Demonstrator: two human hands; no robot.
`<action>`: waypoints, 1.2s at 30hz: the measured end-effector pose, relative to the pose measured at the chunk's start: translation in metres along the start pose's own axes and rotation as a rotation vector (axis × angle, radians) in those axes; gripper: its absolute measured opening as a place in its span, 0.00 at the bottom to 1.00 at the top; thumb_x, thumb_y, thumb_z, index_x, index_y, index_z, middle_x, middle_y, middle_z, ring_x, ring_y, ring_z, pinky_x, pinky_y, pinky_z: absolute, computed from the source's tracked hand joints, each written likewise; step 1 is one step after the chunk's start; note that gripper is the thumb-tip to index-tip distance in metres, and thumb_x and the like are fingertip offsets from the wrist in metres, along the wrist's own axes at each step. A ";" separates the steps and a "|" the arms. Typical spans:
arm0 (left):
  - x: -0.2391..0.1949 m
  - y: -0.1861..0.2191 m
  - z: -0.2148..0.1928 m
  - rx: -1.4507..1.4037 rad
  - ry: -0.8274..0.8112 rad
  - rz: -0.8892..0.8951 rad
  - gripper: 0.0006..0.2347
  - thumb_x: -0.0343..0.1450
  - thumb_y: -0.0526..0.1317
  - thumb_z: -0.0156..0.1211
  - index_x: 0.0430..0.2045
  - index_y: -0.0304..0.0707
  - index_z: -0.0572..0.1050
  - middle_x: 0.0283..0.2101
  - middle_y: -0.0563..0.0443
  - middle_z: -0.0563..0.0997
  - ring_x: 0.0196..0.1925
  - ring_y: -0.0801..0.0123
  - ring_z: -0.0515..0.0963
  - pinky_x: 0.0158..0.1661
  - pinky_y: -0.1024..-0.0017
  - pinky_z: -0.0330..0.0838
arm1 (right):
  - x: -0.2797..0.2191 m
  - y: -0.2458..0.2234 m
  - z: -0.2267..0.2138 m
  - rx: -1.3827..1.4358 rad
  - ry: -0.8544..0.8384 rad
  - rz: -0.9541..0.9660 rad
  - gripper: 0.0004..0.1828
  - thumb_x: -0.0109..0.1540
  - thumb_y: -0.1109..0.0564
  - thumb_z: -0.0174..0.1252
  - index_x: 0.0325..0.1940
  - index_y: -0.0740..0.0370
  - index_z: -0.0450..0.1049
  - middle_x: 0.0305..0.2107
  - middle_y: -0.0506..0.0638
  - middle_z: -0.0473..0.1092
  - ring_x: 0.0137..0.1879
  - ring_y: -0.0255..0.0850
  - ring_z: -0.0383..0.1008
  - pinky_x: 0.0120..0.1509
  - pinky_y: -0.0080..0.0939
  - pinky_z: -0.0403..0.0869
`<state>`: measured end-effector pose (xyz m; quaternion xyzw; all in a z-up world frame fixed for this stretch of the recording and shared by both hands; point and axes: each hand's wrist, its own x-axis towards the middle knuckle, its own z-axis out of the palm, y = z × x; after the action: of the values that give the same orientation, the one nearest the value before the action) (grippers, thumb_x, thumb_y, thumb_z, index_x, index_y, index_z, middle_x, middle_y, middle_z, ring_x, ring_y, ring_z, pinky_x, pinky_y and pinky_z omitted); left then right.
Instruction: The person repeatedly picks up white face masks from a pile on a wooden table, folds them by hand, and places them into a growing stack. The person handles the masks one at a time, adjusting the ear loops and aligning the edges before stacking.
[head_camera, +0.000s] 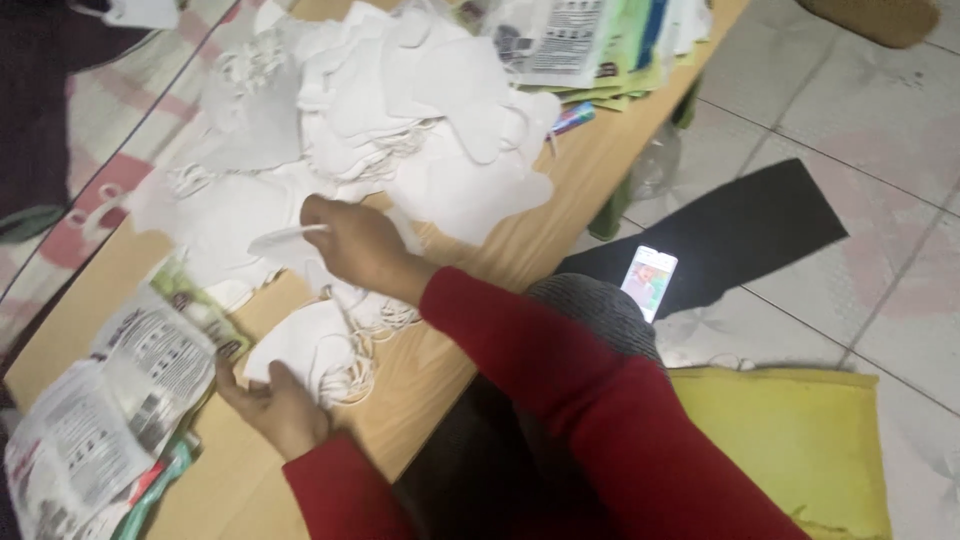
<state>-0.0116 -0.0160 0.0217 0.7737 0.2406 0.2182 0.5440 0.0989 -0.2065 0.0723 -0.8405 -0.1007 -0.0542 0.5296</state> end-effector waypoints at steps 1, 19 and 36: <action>0.000 -0.005 0.005 -0.001 0.019 -0.002 0.28 0.74 0.25 0.45 0.71 0.45 0.52 0.49 0.42 0.67 0.39 0.72 0.70 0.39 0.77 0.70 | 0.002 0.009 0.008 0.004 -0.014 -0.013 0.05 0.66 0.56 0.54 0.45 0.56 0.71 0.28 0.50 0.75 0.29 0.42 0.76 0.37 0.43 0.76; 0.013 -0.033 0.005 -0.417 0.031 -0.119 0.06 0.74 0.31 0.60 0.43 0.34 0.76 0.41 0.41 0.81 0.44 0.62 0.84 0.38 0.63 0.82 | 0.008 0.044 0.028 -0.574 -0.197 -0.028 0.18 0.61 0.49 0.64 0.55 0.51 0.76 0.45 0.51 0.75 0.57 0.51 0.74 0.60 0.56 0.73; -0.004 0.011 0.001 -0.368 -0.069 -0.129 0.13 0.74 0.36 0.47 0.47 0.29 0.75 0.50 0.43 0.80 0.51 0.68 0.80 0.53 0.77 0.76 | 0.004 0.023 0.012 0.046 -0.046 -0.009 0.20 0.57 0.60 0.63 0.52 0.60 0.70 0.34 0.55 0.78 0.37 0.48 0.81 0.45 0.46 0.77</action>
<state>-0.0128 -0.0223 0.0311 0.6512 0.2271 0.1964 0.6970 0.1077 -0.2048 0.0473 -0.8288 -0.1177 -0.0350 0.5459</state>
